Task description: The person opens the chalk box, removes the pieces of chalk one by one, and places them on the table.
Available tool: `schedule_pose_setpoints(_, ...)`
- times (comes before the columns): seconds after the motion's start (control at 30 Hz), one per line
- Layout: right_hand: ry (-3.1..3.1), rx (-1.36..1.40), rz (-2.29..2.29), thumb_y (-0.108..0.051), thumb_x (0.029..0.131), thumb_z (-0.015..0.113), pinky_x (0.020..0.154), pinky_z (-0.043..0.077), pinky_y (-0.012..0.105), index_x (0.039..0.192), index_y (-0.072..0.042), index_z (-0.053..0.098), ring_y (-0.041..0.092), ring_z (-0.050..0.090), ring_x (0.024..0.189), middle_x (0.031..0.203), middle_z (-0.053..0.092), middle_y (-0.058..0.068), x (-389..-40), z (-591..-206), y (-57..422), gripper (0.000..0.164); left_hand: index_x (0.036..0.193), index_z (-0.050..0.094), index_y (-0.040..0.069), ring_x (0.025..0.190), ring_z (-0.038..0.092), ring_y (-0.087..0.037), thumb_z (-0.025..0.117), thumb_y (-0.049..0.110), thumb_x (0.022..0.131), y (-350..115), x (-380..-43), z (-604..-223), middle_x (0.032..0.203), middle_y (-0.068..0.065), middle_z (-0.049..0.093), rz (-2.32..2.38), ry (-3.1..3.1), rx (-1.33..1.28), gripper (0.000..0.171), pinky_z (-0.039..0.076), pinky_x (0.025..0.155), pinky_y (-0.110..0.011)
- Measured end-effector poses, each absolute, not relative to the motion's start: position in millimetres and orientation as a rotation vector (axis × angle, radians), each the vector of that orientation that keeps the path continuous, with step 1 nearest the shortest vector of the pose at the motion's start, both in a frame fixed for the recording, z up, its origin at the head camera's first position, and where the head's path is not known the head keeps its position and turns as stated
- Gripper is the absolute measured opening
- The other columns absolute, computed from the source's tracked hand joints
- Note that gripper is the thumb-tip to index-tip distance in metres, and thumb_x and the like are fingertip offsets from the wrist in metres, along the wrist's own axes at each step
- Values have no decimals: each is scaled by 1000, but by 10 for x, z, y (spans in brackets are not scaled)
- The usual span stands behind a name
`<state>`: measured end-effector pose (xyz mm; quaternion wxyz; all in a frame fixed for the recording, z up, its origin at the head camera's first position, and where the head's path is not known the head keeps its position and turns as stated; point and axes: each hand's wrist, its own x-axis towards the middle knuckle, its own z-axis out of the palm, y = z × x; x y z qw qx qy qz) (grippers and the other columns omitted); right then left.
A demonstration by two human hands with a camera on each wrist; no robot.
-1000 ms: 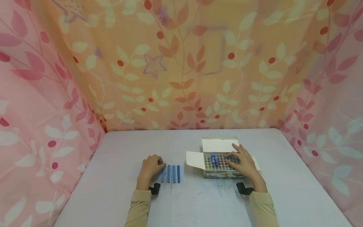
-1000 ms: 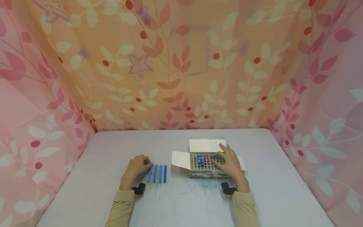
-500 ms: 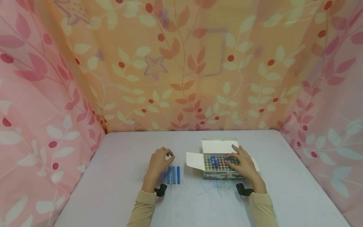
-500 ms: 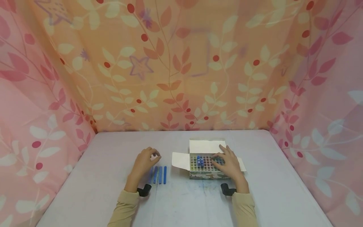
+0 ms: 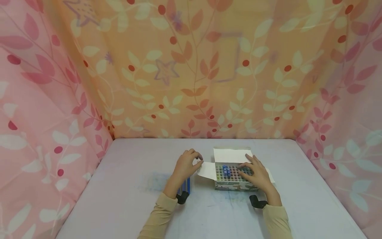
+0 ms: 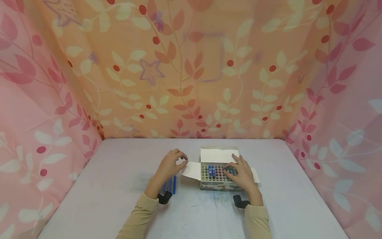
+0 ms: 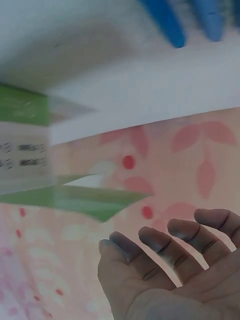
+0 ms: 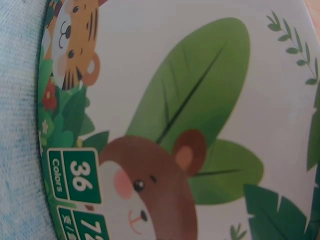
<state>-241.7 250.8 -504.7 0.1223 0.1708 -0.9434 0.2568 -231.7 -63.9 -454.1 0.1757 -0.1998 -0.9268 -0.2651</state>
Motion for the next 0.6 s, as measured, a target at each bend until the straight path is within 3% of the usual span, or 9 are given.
schedule_pose_setpoints(0.37,-2757,503,739,-38,77,73,95,24,69,92,-25,67,46,24,133,143,38,18,-2423,-5049,2519,20,93,68,22,85,50,-11,65,32,86,-166,-2367,-4555,92,5,58,-714,-2695,-830,12,43,70,-23)
schedule_pose_setpoints(0.6,-2750,503,732,-37,77,73,93,25,70,92,-23,68,48,25,132,142,39,19,-2426,-5036,2514,21,95,68,23,80,48,-10,66,32,86,23,-2418,-4531,92,5,57,-595,-2702,-883,13,40,65,-20)
